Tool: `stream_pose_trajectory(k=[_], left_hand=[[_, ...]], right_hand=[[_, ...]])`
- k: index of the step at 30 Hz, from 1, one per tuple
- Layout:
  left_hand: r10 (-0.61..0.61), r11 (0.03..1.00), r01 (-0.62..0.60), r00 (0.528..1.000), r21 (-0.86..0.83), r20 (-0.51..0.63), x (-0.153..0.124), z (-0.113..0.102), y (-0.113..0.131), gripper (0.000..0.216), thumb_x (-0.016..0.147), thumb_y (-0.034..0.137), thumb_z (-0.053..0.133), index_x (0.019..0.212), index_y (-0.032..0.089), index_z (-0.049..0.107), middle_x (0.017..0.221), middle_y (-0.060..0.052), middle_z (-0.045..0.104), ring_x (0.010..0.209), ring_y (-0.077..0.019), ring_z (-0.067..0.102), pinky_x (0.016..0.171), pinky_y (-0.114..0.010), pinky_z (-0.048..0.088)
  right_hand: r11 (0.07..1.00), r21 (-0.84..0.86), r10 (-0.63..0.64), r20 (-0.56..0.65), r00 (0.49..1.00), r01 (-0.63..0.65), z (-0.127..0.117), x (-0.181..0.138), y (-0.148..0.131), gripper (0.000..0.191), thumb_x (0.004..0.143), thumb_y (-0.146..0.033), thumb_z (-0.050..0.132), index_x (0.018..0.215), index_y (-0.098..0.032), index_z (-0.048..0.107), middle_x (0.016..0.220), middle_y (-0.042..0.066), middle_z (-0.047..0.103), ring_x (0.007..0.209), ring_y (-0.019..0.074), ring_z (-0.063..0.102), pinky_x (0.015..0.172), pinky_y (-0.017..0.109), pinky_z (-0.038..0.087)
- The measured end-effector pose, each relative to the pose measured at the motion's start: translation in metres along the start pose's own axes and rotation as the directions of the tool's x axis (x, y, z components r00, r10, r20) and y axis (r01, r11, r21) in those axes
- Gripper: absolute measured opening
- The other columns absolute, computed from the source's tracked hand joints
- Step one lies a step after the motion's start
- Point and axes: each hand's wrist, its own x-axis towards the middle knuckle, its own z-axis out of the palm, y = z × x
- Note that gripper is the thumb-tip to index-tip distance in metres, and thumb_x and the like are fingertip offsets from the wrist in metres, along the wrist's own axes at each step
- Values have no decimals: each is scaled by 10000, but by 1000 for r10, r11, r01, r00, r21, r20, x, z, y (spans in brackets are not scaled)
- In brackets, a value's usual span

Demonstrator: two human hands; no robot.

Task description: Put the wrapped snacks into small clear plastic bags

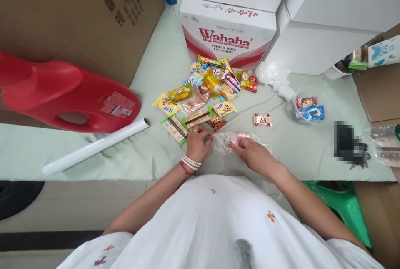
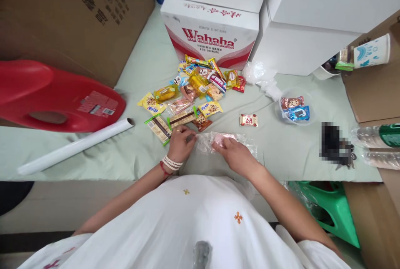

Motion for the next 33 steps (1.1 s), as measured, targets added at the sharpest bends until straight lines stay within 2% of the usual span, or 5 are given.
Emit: stream_pose_trajectory(k=[9, 14, 21, 26, 33], left_hand=[[-99, 718, 427, 844, -549, 528, -6, -10, 55, 150, 954, 332, 501, 940, 200, 570, 701, 8, 701, 507, -132, 602, 564, -270, 496], [17, 942, 146, 879, -303, 477, 5, 21, 77, 252, 920, 163, 484, 991, 193, 724, 822, -39, 768, 726, -181, 701, 733, -305, 540], [74, 955, -181, 914, 236, 400, 2, 24, 83, 286, 983, 318, 559, 1189, 301, 758, 1057, -90, 714, 819, -237, 679, 693, -334, 485], [89, 960, -142, 971, 241, 221, 8, 27, 72, 618, 851, 389, 755, 1413, 192, 589, 1223, -166, 622, 1145, -343, 600, 889, -414, 514], [102, 958, -189, 929, 217, 355, 10, 28, 72, 234, 867, 414, 722, 937, 196, 673, 1084, -145, 662, 1090, -353, 608, 869, -444, 507]], right_hand=[[948, 317, 78, -289, 954, 18, 30, -13, -11, 532, 941, -103, 458, 1422, -259, 623, 1099, 102, 584, 984, 235, 519, 901, 383, 517], [876, 475, 117, -381, 917, 86, 34, -26, -7, 368, 978, -205, 513, 1294, -257, 693, 1233, 110, 637, 1136, 251, 589, 994, 433, 533], [740, 447, 671, -541, 508, -502, 43, -30, 30, 400, 931, -370, 657, 1278, -172, 669, 1294, 202, 565, 1242, 359, 489, 1063, 590, 442], [767, 400, 640, -520, 566, -501, 45, -26, 42, 157, 923, -323, 626, 970, -192, 699, 1377, 192, 518, 1310, 364, 443, 1068, 558, 434], [762, 518, 622, -419, 662, -388, 9, -14, 11, 202, 1018, -356, 488, 970, -229, 638, 860, 47, 666, 764, 206, 606, 755, 312, 480]])
